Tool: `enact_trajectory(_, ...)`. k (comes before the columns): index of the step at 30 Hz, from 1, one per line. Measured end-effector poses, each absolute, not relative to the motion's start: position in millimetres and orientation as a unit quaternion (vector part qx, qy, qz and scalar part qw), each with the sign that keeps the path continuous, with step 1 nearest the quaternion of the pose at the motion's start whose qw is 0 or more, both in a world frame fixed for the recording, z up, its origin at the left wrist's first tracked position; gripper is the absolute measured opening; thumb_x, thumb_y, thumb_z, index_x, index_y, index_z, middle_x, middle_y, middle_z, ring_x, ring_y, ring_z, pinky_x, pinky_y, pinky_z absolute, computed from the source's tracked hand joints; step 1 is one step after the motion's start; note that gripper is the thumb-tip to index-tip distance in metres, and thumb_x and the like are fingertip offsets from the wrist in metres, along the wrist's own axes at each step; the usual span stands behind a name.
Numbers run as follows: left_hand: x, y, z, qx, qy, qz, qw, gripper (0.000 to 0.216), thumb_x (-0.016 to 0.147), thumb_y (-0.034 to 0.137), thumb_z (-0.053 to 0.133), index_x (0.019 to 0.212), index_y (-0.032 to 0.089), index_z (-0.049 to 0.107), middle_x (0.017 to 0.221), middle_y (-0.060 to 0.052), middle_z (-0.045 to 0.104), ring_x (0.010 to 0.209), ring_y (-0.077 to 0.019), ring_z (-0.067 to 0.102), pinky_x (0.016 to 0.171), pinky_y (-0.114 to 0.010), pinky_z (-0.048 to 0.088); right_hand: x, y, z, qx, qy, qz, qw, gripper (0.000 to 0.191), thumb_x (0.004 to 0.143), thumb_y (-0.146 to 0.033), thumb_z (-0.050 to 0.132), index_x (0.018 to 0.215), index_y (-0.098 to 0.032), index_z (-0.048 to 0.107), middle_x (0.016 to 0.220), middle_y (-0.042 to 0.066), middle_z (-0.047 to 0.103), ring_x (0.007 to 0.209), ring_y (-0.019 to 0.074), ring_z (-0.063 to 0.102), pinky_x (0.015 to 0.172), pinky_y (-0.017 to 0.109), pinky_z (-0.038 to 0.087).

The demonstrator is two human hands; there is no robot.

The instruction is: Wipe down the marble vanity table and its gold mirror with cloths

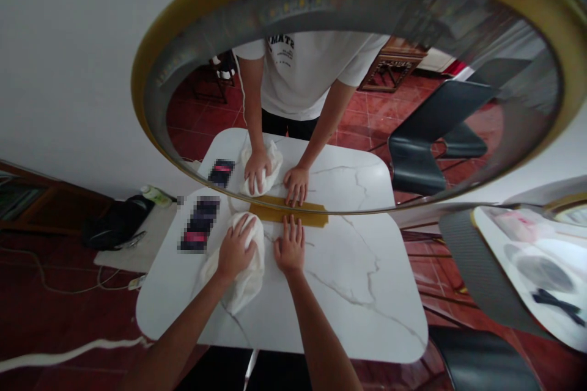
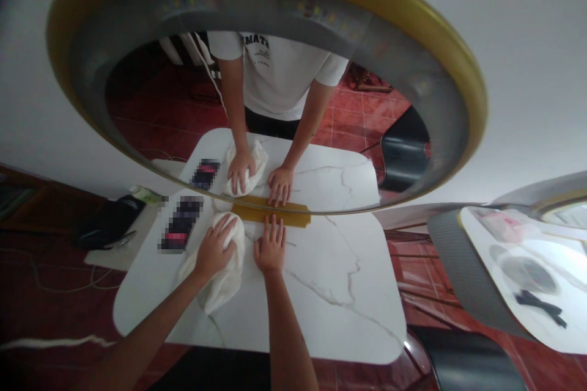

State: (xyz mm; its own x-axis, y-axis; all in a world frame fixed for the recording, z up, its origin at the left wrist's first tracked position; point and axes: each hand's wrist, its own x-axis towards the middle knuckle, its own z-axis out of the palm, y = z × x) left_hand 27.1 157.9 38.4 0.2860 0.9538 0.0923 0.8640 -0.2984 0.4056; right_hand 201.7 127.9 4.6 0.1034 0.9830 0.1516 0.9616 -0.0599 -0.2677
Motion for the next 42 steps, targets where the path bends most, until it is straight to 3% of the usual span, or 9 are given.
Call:
enact_trajectory(6, 21.3, 195.9, 29.2, 0.748, 0.581, 0.253, 0.197, 0.057, 0.082, 0.017, 0.041, 0.138, 0.025, 0.036, 0.143, -0.002, 0.039, 0.133, -0.0197, 0.032, 0.110, -0.040, 0.027, 202.0, 128.3, 4.4, -0.727, -0.668, 0.040, 0.154, 0.069, 0.085, -0.027, 0.040, 0.148, -0.016, 0.014, 0.153, 0.006, 0.016, 0.140, 0.0279, 0.007, 0.111, 0.046, 0.014)
enact_trajectory(16, 27.5, 225.8, 19.0, 0.739, 0.589, 0.243, 0.219, 0.049, 0.078, 0.019, 0.048, 0.126, 0.024, 0.052, 0.129, -0.003, 0.053, 0.121, -0.0231, 0.045, 0.106, -0.042, 0.034, 200.9, 128.5, 2.9, -0.723, -0.671, 0.043, 0.158, 0.068, 0.084, -0.027, 0.043, 0.147, -0.018, 0.018, 0.153, 0.005, 0.012, 0.140, 0.0279, 0.006, 0.111, 0.047, 0.013)
enact_trajectory(31, 16.8, 163.7, 30.8, 0.811, 0.529, 0.183, 0.171, 0.062, 0.077, 0.015, 0.048, 0.137, 0.026, 0.039, 0.140, -0.004, 0.042, 0.126, -0.0249, 0.040, 0.106, -0.044, 0.032, 202.2, 127.6, 2.4, -0.719, -0.671, 0.042, 0.178, 0.067, 0.086, -0.028, 0.042, 0.147, -0.017, 0.017, 0.152, 0.005, 0.016, 0.140, 0.0283, 0.008, 0.111, 0.047, 0.016)
enact_trajectory(37, 21.2, 157.3, 38.9, 0.834, 0.508, 0.166, 0.137, 0.065, 0.079, 0.016, 0.046, 0.141, 0.025, 0.032, 0.146, -0.005, 0.034, 0.128, -0.0252, 0.038, 0.105, -0.044, 0.032, 209.6, 127.2, 1.2, -0.707, -0.656, 0.073, 0.252, 0.063, 0.088, -0.025, 0.037, 0.147, -0.018, 0.017, 0.150, 0.007, 0.022, 0.138, 0.0254, 0.015, 0.110, 0.048, 0.020)
enact_trajectory(42, 45.0, 156.2, 43.4, 0.902, 0.402, 0.089, 0.131, 0.068, 0.080, 0.022, 0.049, 0.144, 0.025, 0.026, 0.152, -0.003, 0.022, 0.131, -0.0243, 0.034, 0.107, -0.040, 0.028, 235.3, 123.6, 1.2, -0.727, -0.618, 0.064, 0.294, 0.058, 0.090, -0.024, 0.034, 0.146, -0.019, 0.019, 0.149, 0.007, 0.025, 0.137, 0.0227, 0.020, 0.109, 0.048, 0.023)
